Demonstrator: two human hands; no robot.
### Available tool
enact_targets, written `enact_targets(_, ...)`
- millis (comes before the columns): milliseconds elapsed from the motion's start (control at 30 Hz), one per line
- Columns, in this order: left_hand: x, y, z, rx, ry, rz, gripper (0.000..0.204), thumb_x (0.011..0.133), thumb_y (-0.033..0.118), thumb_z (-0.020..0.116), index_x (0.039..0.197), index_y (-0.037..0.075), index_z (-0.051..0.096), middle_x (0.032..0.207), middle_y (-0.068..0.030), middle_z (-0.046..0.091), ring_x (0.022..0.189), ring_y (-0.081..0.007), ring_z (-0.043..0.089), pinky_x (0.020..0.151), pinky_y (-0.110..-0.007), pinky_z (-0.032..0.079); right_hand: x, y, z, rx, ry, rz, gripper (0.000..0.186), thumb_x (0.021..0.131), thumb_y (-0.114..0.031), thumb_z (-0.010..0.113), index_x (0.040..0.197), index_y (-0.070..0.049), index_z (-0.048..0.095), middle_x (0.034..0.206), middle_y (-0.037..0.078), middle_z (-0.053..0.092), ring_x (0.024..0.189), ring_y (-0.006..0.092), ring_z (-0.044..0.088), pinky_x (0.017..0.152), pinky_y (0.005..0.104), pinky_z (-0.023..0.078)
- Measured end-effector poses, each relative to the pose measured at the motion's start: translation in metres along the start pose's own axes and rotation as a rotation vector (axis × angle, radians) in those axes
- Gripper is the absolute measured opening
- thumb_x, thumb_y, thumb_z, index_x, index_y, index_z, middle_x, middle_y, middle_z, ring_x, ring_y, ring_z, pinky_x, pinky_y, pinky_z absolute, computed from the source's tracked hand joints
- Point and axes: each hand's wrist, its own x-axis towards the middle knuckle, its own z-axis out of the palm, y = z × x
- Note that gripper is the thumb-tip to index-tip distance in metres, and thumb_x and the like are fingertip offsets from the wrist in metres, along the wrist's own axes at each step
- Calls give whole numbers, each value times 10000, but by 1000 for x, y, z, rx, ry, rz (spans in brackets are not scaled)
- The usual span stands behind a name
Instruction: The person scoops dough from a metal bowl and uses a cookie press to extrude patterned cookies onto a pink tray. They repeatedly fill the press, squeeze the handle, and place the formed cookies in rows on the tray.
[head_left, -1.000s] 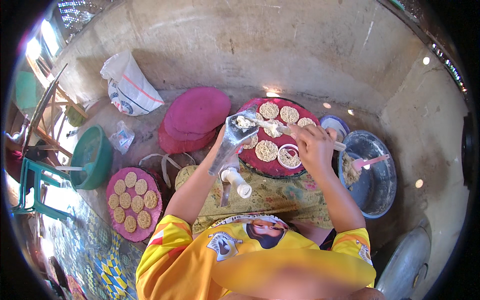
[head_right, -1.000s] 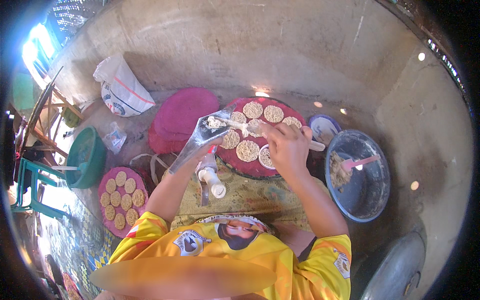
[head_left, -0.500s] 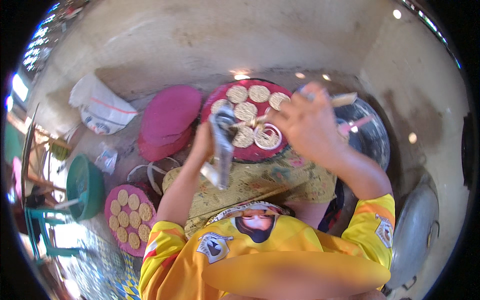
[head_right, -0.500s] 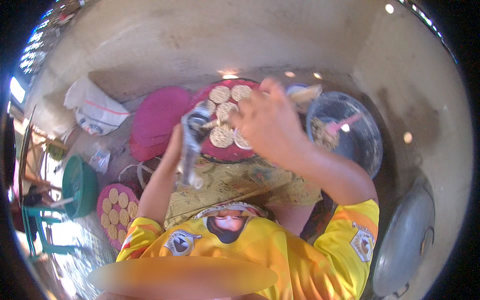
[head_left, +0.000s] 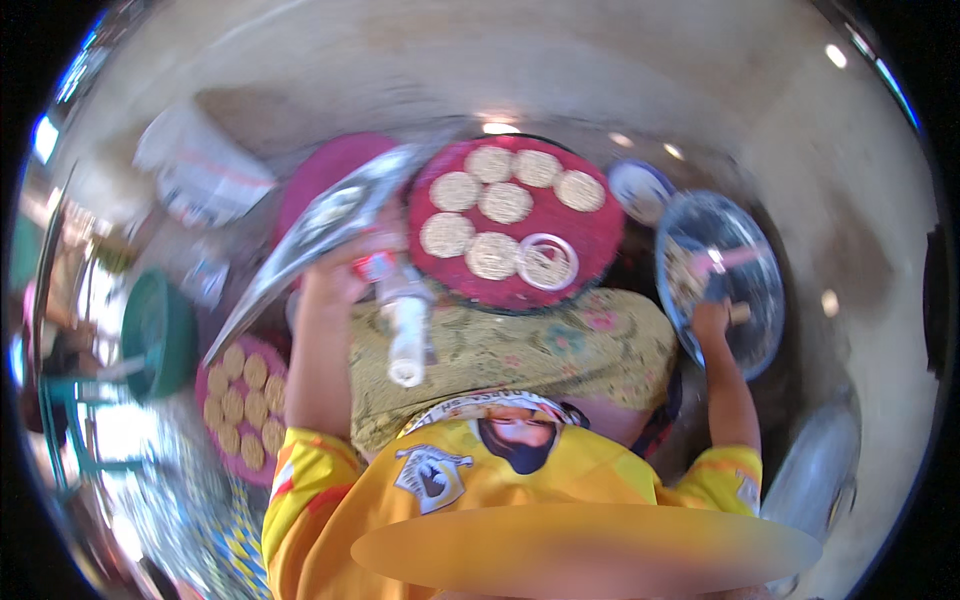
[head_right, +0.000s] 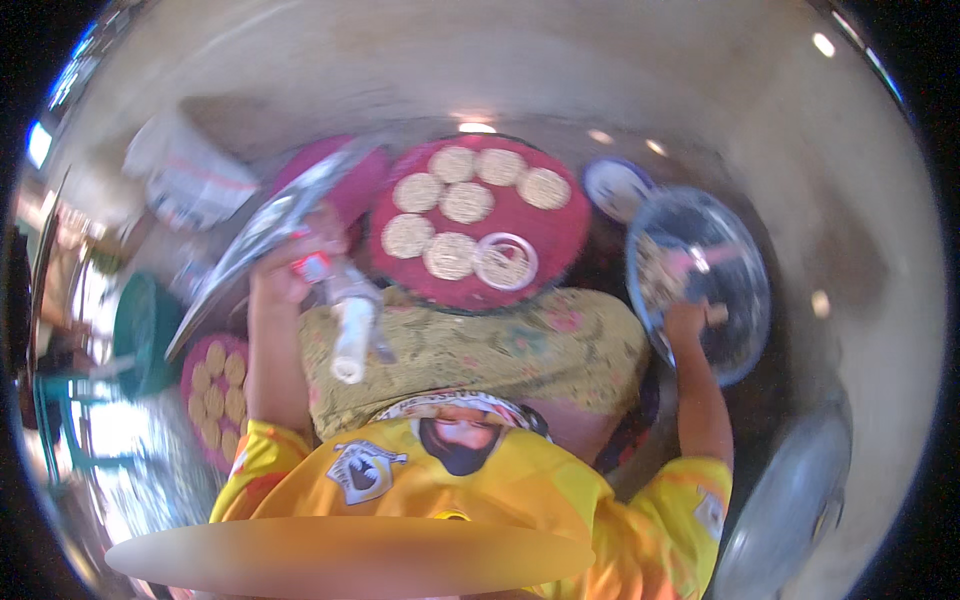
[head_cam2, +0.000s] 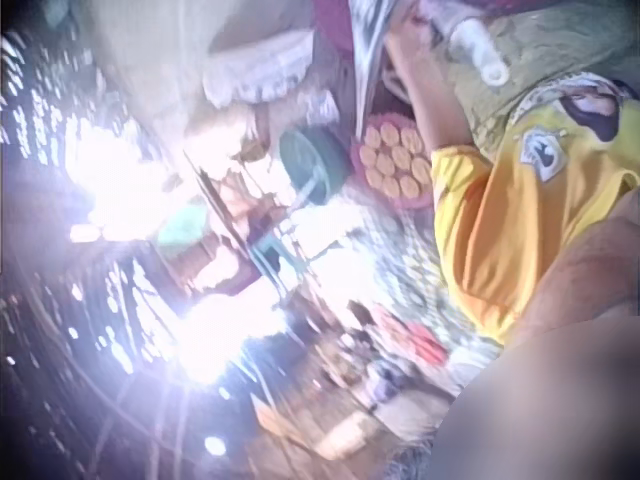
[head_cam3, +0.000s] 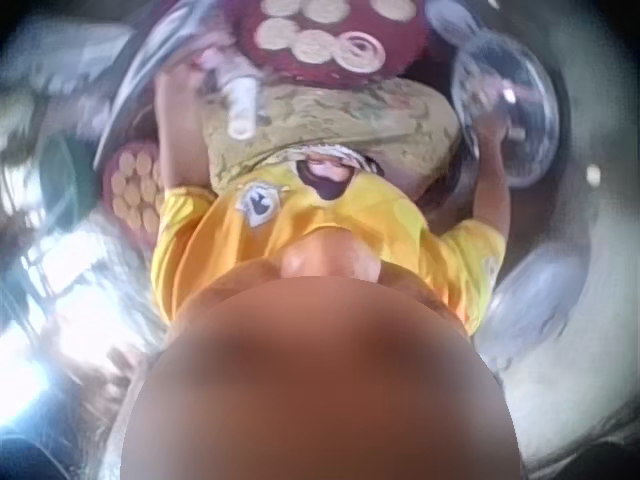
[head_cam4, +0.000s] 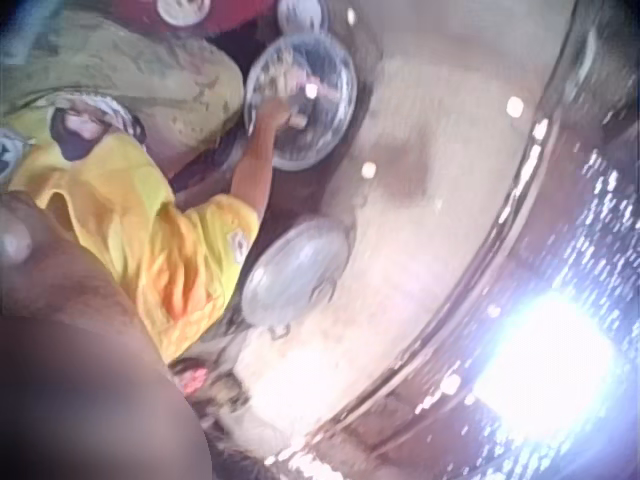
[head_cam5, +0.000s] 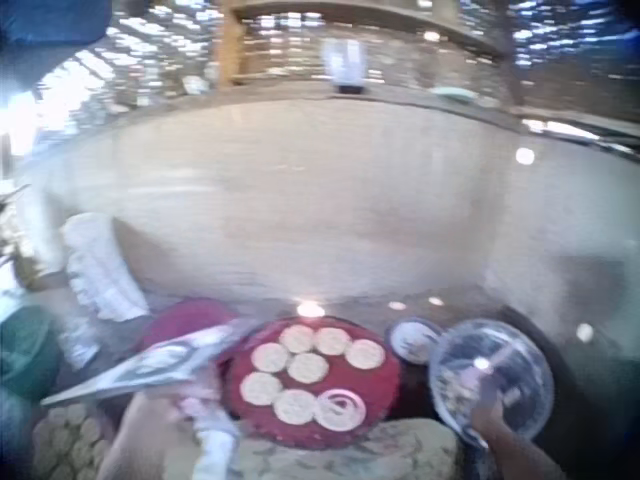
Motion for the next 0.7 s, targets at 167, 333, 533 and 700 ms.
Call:
enact_targets(167, -3, -12, 4, -296, -144, -135, 307, 597, -8, 718, 859, 69, 577, 787, -35, 567, 734, -154, 580, 632, -305, 491, 17, 18, -60, 166, -63, -63, 195, 765, -168, 508, 741, -29, 643, 809, 183, 642, 738, 321, 633, 659, 437, 492)
enact_targets(333, -5, -23, 32, -541, -433, 161, 212, 666, 3, 658, 868, -24, 598, 852, -130, 589, 807, -217, 593, 699, -338, 494, 1, -21, -224, 1409, 52, -533, 349, 813, -252, 596, 995, 45, 617, 866, 140, 654, 800, 227, 606, 751, 342, 458)
enact_targets(533, 5, -33, 65, -758, -462, 103, 76, 734, 29, 601, 737, -34, 557, 742, -131, 556, 720, -213, 575, 653, -331, 457, -32, -188, -293, 2142, -249, -1224, 517, 873, -378, 505, 1126, 71, 472, 1118, 187, 551, 982, 278, 563, 880, 396, 417)
enact_targets(700, -1, -25, 35, -707, -229, 166, 88, 746, 37, 595, 798, -20, 554, 756, -109, 571, 684, -212, 588, 608, -313, 467, -45, -242, -325, 2427, -1036, -1405, 538, 862, -380, 489, 1172, 53, 412, 1089, 164, 533, 960, 282, 541, 852, 416, 423)
